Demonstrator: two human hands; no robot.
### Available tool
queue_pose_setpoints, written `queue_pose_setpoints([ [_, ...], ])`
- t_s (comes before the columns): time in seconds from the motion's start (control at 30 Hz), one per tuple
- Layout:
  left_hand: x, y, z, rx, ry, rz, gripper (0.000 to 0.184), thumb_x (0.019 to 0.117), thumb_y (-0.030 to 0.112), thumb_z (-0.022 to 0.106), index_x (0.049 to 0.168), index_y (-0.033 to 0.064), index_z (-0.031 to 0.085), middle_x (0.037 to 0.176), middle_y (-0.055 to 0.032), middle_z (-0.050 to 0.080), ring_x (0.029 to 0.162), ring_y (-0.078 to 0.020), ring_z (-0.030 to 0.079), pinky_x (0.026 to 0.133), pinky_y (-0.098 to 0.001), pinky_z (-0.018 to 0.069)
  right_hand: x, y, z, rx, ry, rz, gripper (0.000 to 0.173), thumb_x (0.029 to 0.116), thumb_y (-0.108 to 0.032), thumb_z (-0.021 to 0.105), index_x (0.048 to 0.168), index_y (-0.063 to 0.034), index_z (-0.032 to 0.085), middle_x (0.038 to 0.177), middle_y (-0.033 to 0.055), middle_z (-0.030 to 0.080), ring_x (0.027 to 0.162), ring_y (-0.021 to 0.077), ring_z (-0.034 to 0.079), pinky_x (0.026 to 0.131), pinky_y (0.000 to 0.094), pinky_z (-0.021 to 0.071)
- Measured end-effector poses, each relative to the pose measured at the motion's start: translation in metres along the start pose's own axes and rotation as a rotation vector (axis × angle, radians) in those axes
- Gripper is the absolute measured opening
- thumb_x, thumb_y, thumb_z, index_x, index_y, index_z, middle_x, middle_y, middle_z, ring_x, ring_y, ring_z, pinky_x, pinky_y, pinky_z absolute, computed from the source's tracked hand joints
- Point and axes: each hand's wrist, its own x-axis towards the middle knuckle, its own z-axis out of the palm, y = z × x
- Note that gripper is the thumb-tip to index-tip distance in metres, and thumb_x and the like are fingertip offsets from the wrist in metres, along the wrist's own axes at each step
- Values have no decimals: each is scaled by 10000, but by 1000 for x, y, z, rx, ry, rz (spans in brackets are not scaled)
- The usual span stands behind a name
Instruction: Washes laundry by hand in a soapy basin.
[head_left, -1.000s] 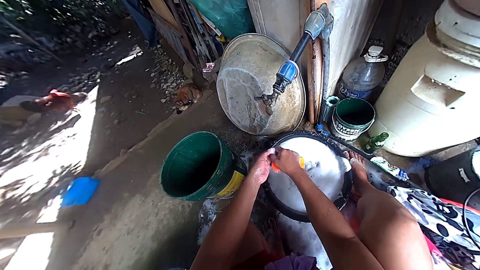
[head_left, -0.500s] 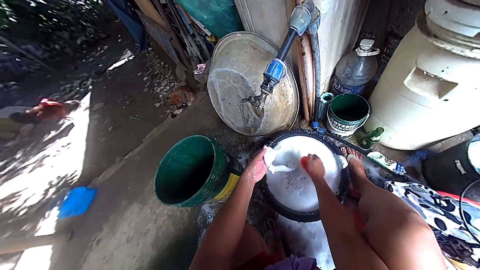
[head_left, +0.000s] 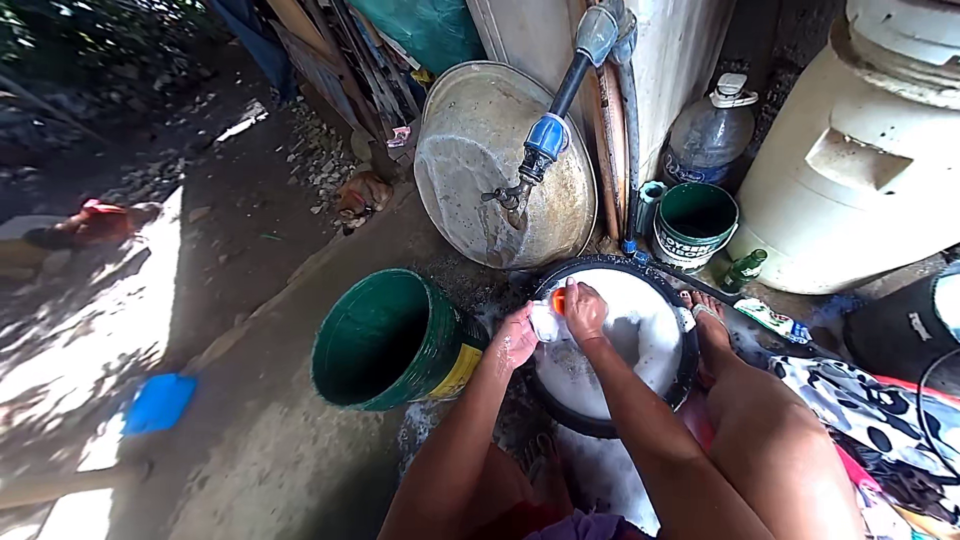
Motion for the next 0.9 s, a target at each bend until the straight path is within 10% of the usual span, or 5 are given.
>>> queue_pose_setpoints([
  [0.2, -10, 0, 4, 22, -25, 50, 374, 1127, 266, 255, 1115, 64, 570, 871, -58, 680, 788, -137, 677, 727, -299, 577, -14, -33, 15, 116, 124, -184, 581, 1055, -288, 357, 748, 34, 730, 790, 191, 735, 809, 356, 741, 750, 526, 589],
  [0.4, 18, 2, -11, 151, 41, 19, 345, 1086, 202, 482, 1361, -6, 484, 1170, -143, 649, 1022, -194, 659, 906, -357, 558, -8, 80, -13, -159, -95, 663, 596, 1107, -417, 318, 1151, 19, 722, 1262, 249, 681, 1229, 412, 633, 1031, 610, 474],
  [0.57, 35, -8, -21, 147, 245, 15, 344, 1033, 69, 560, 1353, -29, 479, 1190, -193, 619, 1002, -239, 642, 861, -381, 560, -70, 140, -8, -112, -381, 890, 544, 1102, -400, 411, 1309, 54, 629, 1343, 310, 618, 1305, 448, 575, 1102, 610, 431],
  [0.67, 37, -15, -21, 120, 200, -43, 364, 1100, 155, 431, 1424, -10, 430, 1287, -196, 587, 1095, -251, 621, 935, -395, 535, -63, 76, 3, 32, -324, 692, 590, 1115, -404, 336, 1172, 47, 713, 1204, 276, 699, 1186, 419, 658, 1044, 616, 475],
  [0.9, -16, -14, 0, -109, -109, 27, 522, 1116, 397, 129, 1161, 106, 560, 937, -63, 686, 856, -163, 670, 757, -350, 573, -15, -48, 11, 154, 74, -166, 502, 1052, -220, 400, 803, 63, 731, 830, 211, 726, 862, 373, 729, 794, 518, 584],
])
